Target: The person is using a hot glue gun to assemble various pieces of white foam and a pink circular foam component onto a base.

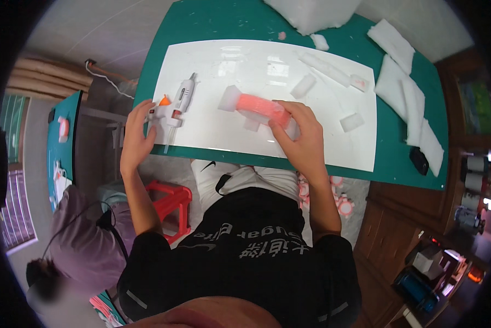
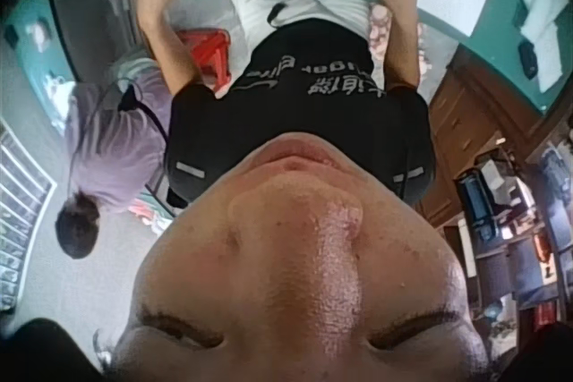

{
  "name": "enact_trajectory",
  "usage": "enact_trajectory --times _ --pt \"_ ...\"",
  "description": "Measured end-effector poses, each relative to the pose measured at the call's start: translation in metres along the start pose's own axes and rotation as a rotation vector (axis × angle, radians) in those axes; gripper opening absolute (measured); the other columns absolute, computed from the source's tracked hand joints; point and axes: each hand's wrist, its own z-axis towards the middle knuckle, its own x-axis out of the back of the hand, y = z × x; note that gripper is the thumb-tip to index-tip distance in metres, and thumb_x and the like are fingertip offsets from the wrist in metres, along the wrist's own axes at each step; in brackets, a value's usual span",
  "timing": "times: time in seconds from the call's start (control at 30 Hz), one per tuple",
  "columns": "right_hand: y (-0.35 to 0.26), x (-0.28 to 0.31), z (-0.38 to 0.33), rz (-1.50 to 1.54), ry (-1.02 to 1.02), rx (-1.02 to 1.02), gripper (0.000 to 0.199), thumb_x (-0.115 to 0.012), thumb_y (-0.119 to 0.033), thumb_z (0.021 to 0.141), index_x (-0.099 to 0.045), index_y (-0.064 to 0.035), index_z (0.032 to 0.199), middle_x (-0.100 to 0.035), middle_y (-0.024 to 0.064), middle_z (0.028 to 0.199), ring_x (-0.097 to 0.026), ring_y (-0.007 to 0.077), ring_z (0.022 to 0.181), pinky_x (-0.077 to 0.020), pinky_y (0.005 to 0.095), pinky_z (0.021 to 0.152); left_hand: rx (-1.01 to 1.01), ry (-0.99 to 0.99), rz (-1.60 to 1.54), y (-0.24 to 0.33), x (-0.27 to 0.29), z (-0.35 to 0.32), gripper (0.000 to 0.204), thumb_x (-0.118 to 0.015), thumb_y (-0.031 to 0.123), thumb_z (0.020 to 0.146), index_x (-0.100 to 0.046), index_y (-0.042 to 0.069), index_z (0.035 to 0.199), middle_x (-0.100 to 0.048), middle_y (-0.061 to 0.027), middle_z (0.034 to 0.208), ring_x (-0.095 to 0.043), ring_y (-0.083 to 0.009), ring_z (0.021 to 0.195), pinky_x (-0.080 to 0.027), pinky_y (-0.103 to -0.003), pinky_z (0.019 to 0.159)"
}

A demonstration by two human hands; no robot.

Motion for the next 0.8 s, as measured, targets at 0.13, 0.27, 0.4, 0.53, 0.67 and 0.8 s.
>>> enact_trajectory --times 0.13,0.27,0.4,0.53,0.67,0.8 --pt "-0.011 0.001 0.005 -0.059 -0.056 -0.009 0.043 -0.071 -0.01 0.085 -0.065 -0.0053 0.127 -0.068 0.017 0.113 -0.063 0.0326 0.104 -0.049 0.0388 0.094 -0.005 -0.166 0.029 -0.011 -0.012 0.006 0.06 -0.058 -0.005 0.077 -0.053 0.006 0.135 -0.054 -0.0146 0.141 -0.05 -0.035 0.129 -0.041 -0.044 0.103" --pt "-0.011 -0.006 0.006 -0.068 -0.069 0.035 0.049 -0.069 -0.011 0.087 -0.06 -0.0076 0.135 -0.067 0.0179 0.116 -0.062 0.0342 0.105 -0.0482 0.0396 0.094 -0.013 -0.223 0.068 -0.018 -0.017 0.014 0.059 -0.058 -0.005 0.077 -0.054 0.006 0.134 -0.054 -0.0113 0.141 -0.051 -0.0329 0.128 -0.041 -0.044 0.102" --pt "-0.009 -0.006 0.008 -0.017 -0.1 -0.025 0.053 -0.069 -0.01 0.086 -0.057 -0.0069 0.138 -0.066 0.0184 0.122 -0.063 0.0328 0.109 -0.0473 0.038 0.098 -0.036 -0.248 0.107 -0.022 -0.02 0.027 0.056 -0.059 -0.006 0.075 -0.058 0.006 0.13 -0.055 -0.01 0.138 -0.052 -0.0316 0.125 -0.042 -0.043 0.099" --pt "-0.008 -0.005 0.01 0.113 -0.014 -0.106 0.051 -0.07 -0.011 0.086 -0.059 -0.0047 0.135 -0.067 0.0171 0.123 -0.065 0.0297 0.111 -0.0477 0.0355 0.099 -0.044 -0.258 0.097 -0.024 -0.022 0.033 0.051 -0.06 -0.006 0.074 -0.059 0.005 0.124 -0.053 -0.0129 0.135 -0.052 -0.035 0.124 -0.043 -0.044 0.098" --pt "-0.005 -0.005 0.009 0.042 -0.037 -0.085 0.048 -0.07 -0.016 0.087 -0.059 -0.0043 0.132 -0.067 0.0191 0.119 -0.064 0.0372 0.107 -0.0496 0.041 0.096 -0.001 -0.175 -0.086 -0.03 -0.029 0.023 0.043 -0.061 -0.004 0.078 -0.059 0.003 0.12 -0.053 -0.0161 0.135 -0.052 -0.0373 0.122 -0.045 -0.042 0.098" --pt "-0.005 -0.009 0.011 -0.051 -0.072 -0.016 0.043 -0.07 -0.013 0.087 -0.063 -0.0043 0.128 -0.068 0.0178 0.12 -0.065 0.0315 0.108 -0.0487 0.0367 0.097 -0.051 -0.01 -0.17 -0.01 -0.014 0.017 0.037 -0.062 -0.004 0.081 -0.061 0.001 0.118 -0.058 -0.0163 0.131 -0.056 -0.0365 0.117 -0.046 -0.04 0.098"
